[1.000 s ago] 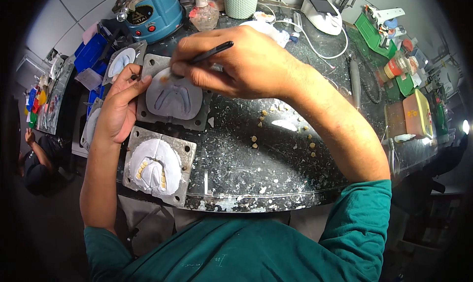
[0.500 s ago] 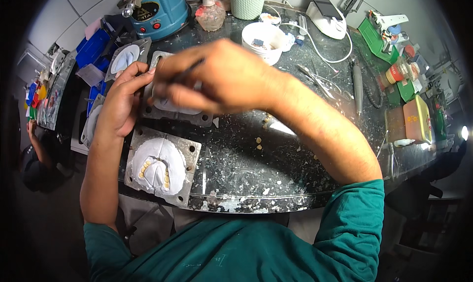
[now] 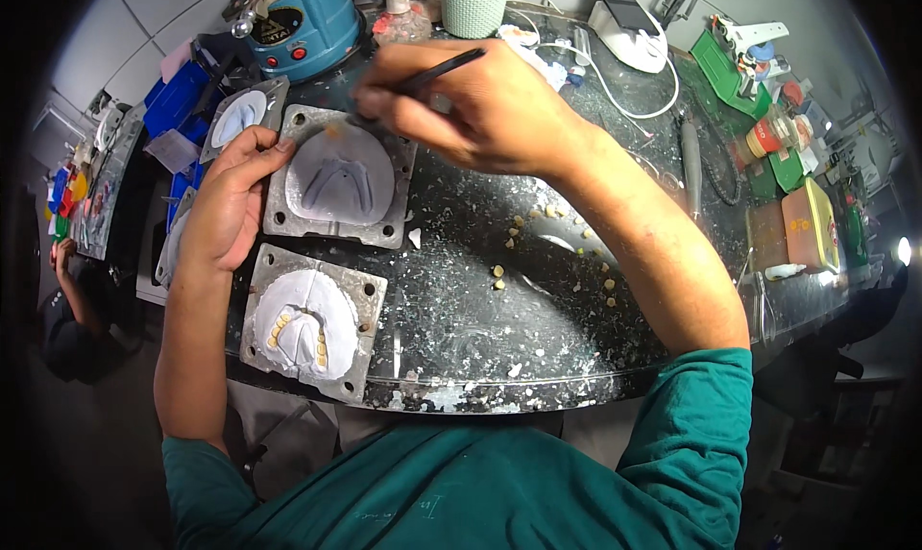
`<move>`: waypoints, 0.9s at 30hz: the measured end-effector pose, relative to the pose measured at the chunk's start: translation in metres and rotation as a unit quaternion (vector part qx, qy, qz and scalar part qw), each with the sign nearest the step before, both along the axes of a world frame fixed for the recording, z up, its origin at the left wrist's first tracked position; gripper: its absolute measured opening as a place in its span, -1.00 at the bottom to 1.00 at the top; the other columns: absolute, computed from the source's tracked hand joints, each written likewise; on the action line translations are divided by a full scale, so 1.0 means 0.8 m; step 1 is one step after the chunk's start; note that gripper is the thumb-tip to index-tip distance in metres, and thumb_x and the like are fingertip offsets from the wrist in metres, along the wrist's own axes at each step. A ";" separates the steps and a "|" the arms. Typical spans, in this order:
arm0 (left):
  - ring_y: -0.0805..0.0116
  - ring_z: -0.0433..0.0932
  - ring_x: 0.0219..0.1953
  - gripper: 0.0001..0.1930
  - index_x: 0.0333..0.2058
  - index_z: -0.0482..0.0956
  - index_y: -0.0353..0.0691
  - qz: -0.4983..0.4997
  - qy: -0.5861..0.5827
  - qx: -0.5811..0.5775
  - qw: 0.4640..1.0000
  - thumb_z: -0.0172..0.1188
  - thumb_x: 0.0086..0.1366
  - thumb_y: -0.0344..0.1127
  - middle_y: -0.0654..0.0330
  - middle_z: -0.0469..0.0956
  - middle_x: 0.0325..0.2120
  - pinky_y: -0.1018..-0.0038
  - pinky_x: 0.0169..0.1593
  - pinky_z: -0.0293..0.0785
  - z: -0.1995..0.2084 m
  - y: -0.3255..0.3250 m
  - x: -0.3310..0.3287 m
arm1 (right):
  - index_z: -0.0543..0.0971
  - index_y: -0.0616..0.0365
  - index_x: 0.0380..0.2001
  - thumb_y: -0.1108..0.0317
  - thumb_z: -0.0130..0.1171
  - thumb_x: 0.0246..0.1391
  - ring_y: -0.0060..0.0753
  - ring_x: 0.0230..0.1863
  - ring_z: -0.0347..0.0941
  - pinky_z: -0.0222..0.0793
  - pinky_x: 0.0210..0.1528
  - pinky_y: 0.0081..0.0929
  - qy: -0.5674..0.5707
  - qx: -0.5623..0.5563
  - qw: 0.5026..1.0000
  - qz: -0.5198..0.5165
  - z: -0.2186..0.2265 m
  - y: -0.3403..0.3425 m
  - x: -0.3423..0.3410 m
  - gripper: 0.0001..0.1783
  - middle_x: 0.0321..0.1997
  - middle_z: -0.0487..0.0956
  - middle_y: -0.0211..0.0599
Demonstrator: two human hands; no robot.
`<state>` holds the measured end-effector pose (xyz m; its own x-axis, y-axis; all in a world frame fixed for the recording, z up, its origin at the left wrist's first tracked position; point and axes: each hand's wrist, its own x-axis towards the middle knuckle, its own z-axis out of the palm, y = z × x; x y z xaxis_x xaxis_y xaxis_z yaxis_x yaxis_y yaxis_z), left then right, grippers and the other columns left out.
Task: The person applies a liquid coating to dental molds using a brush, then uses a compressed air tool to blow air onto the molds, and finishes by applying more liquid with the brush.
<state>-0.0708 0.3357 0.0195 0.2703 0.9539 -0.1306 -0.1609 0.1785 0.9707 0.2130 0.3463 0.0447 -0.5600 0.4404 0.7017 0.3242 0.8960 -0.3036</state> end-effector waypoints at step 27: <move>0.51 0.48 -0.12 -0.90 -0.24 0.52 -0.27 0.012 0.052 0.030 0.998 0.21 0.40 -0.38 0.22 0.57 -0.24 0.54 0.06 0.38 -0.013 0.000 -0.018 | 0.62 0.17 -0.21 0.24 0.19 0.27 -0.08 -0.36 0.62 0.51 -0.30 -0.29 -0.011 -0.152 0.988 -0.007 -0.010 -0.062 -0.009 -0.79 -0.41 0.62 -0.13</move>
